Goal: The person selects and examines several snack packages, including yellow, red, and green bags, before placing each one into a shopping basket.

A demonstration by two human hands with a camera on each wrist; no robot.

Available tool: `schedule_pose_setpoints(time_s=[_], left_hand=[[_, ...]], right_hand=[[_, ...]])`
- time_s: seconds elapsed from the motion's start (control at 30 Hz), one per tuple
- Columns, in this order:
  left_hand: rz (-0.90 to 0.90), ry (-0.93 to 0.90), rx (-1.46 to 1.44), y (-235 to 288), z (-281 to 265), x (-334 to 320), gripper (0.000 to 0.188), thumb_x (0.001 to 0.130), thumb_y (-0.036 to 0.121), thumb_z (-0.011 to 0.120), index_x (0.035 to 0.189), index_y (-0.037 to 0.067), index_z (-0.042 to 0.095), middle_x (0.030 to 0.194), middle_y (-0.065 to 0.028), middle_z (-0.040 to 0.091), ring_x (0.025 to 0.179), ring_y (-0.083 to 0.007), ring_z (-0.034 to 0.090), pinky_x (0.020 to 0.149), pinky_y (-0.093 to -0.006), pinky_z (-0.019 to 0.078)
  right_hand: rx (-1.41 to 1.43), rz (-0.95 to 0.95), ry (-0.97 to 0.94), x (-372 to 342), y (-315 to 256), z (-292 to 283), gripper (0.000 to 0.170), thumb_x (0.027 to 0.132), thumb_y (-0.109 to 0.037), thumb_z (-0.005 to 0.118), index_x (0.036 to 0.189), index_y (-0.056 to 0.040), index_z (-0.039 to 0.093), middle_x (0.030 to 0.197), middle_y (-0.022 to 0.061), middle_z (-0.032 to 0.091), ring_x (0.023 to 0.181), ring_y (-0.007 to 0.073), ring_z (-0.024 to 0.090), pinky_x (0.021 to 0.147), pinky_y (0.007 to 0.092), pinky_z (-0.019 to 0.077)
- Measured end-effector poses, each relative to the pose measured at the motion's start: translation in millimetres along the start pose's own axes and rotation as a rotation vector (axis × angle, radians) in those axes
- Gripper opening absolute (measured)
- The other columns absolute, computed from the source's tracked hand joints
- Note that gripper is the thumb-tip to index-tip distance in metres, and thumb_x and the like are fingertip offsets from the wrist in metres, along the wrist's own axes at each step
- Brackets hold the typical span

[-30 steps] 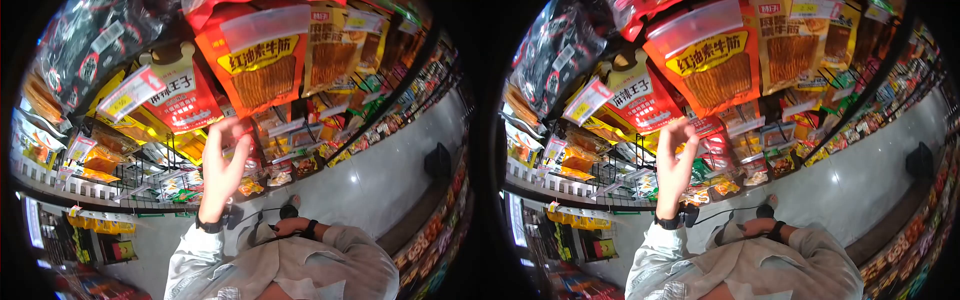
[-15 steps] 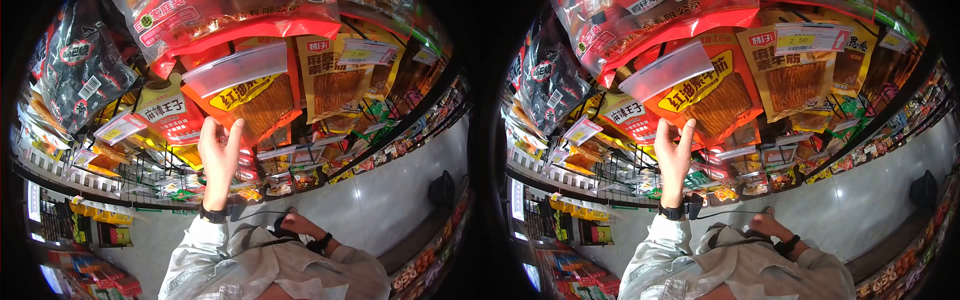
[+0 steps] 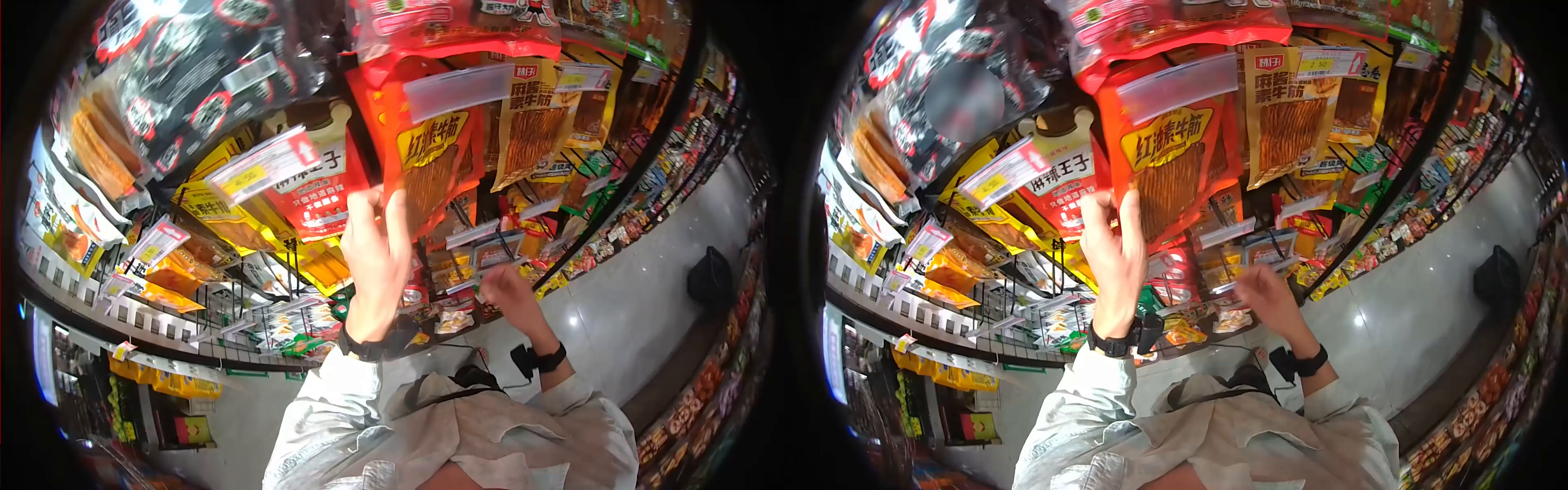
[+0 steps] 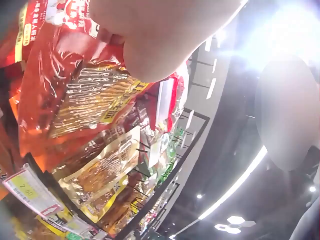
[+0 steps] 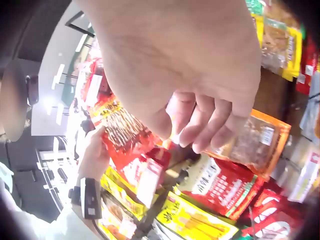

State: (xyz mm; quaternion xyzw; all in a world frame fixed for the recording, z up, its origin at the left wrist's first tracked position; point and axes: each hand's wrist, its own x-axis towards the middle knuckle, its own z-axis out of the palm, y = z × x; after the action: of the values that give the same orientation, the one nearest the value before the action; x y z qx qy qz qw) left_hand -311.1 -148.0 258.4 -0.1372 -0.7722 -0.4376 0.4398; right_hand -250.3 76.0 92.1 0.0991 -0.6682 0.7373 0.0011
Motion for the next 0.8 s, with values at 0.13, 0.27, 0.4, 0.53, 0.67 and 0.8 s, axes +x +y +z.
schedule_pose_setpoints(time_s=[0.13, 0.27, 0.4, 0.53, 0.67, 0.8], left_hand=[[-0.090, -0.132, -0.284, 4, -25, 19, 0.020, 0.099, 0.013, 0.066, 0.092, 0.003, 0.050, 0.075, 0.0000, 0.048, 0.066, -0.0076, 0.045, 0.060, -0.0253, 0.0402], [-0.275, -0.282, -0.683, -2, -34, 15, 0.021, 0.103, 0.016, 0.061, 0.094, 0.009, 0.044, 0.074, 0.0069, 0.035, 0.064, -0.0017, 0.030, 0.052, -0.0227, 0.0241], [-0.445, -0.420, -0.927, 6, -57, 7, 0.016, 0.104, 0.017, 0.059, 0.100, 0.007, 0.047, 0.078, 0.0058, 0.045, 0.067, -0.0007, 0.037, 0.055, -0.0218, 0.0297], [-0.593, -0.476, -1.237, 10, -70, -34, 0.017, 0.102, 0.013, 0.061, 0.109, 0.004, 0.048, 0.095, -0.0031, 0.062, 0.082, -0.0042, 0.055, 0.072, -0.0245, 0.0459], [-0.639, -0.652, -1.266, -4, -80, -126, 0.038, 0.099, 0.011, 0.063, 0.134, 0.002, 0.049, 0.110, -0.0032, 0.063, 0.096, -0.0086, 0.058, 0.083, -0.0257, 0.0473], [-1.048, -1.030, -1.127, -46, -114, -227, 0.051, 0.097, 0.009, 0.064, 0.144, 0.004, 0.046, 0.131, -0.0054, 0.061, 0.118, -0.0142, 0.057, 0.101, -0.0302, 0.0453]], right_hand=[[0.027, -0.237, 0.194, 27, -49, 29, 0.048, 0.096, -0.010, 0.065, 0.138, -0.0041, 0.044, 0.127, 0.0096, 0.058, 0.124, 0.0197, 0.054, 0.107, 0.0332, 0.0416], [0.229, -0.119, 0.232, 18, -88, 59, 0.046, 0.105, -0.021, 0.056, 0.144, -0.0018, 0.044, 0.136, 0.0085, 0.058, 0.124, 0.0151, 0.056, 0.107, 0.0312, 0.0424], [0.200, -0.178, 0.289, -23, -121, 83, 0.032, 0.102, -0.013, 0.059, 0.130, 0.0033, 0.057, 0.117, 0.0060, 0.069, 0.102, 0.0119, 0.067, 0.092, 0.0295, 0.0534], [0.118, -0.170, 0.440, -82, -138, 105, 0.032, 0.101, -0.011, 0.060, 0.130, 0.0028, 0.057, 0.117, 0.0071, 0.069, 0.100, 0.0127, 0.068, 0.091, 0.0298, 0.0544], [0.142, 0.052, 0.476, -158, -101, 119, 0.036, 0.099, -0.009, 0.063, 0.132, 0.0021, 0.056, 0.120, 0.0070, 0.069, 0.104, 0.0136, 0.067, 0.095, 0.0309, 0.0534], [0.346, 0.403, 0.472, -249, -27, 145, 0.043, 0.096, -0.006, 0.067, 0.136, 0.0014, 0.054, 0.126, 0.0062, 0.066, 0.115, 0.0143, 0.063, 0.101, 0.0327, 0.0505]])
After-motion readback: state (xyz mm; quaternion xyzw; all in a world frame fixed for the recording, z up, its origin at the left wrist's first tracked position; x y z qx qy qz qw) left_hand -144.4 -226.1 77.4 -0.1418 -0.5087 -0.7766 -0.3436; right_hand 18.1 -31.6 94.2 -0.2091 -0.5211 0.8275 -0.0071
